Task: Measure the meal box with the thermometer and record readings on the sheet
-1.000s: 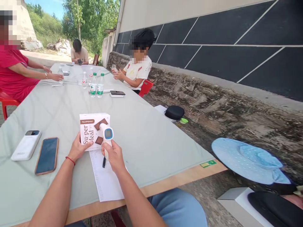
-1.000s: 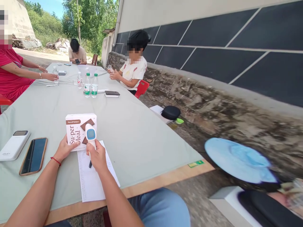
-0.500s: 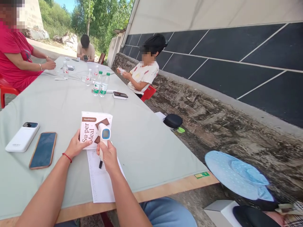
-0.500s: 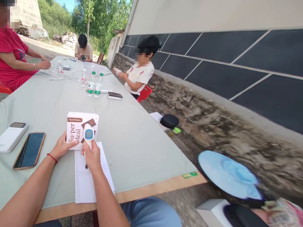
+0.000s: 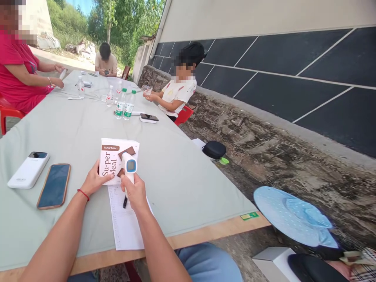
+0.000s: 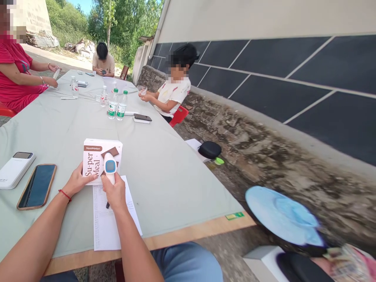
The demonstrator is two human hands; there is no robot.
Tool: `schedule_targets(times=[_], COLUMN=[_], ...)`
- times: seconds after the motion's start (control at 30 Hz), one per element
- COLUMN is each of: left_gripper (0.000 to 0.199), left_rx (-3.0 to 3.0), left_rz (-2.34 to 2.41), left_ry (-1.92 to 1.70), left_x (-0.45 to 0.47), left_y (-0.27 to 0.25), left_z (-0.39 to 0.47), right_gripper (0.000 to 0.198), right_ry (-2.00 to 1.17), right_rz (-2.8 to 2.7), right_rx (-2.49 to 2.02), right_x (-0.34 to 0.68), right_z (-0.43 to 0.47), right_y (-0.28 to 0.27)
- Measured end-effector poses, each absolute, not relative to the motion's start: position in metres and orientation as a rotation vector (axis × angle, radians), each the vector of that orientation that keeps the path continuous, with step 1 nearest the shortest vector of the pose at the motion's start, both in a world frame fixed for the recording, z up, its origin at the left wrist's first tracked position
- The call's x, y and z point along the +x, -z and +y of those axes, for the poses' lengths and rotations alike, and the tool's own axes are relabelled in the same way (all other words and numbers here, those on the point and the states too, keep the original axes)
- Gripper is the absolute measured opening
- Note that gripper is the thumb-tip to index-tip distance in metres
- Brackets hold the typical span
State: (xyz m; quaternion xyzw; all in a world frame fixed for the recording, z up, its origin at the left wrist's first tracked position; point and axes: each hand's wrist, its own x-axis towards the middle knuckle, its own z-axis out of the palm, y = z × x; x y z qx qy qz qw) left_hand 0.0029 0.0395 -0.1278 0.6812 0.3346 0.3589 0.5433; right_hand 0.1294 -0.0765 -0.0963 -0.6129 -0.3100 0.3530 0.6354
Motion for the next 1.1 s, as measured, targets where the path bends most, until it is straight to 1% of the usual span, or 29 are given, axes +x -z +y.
schedule_targets(times=[0.47, 0.63, 0.8, 0.97, 1.1], left_gripper=[0.071, 0.071, 0.073, 0.075, 0.080], left_rx=[1.621, 1.608, 1.609, 1.586, 1.553], left_rz=[0.812, 0.791, 0.811, 0.831, 0.894], left_ry=[-0.851, -0.850, -0.875, -0.870, -0.942], left_x=[0.004, 0.004, 0.004, 0.004, 0.004], left_y=[0.123, 0.126, 0.131, 0.129, 0.127], left_z=[0.036, 0.037, 0.039, 0.038, 0.040], right_gripper=[0.026, 0.025, 0.024, 0.026, 0.023], right_ry=[-0.805, -0.785, -0.829, -0.870, -0.775], right_rz=[-0.702, -0.705, -0.687, -0.645, -0.677], right_rx=[-1.403, -1.420, -1.359, -1.294, -1.318], right_x=[0.130, 0.129, 0.127, 0.123, 0.123], right_z=[-0.076, -0.075, -0.077, -0.091, -0.109], right_y=[0.100, 0.100, 0.100, 0.089, 0.074])
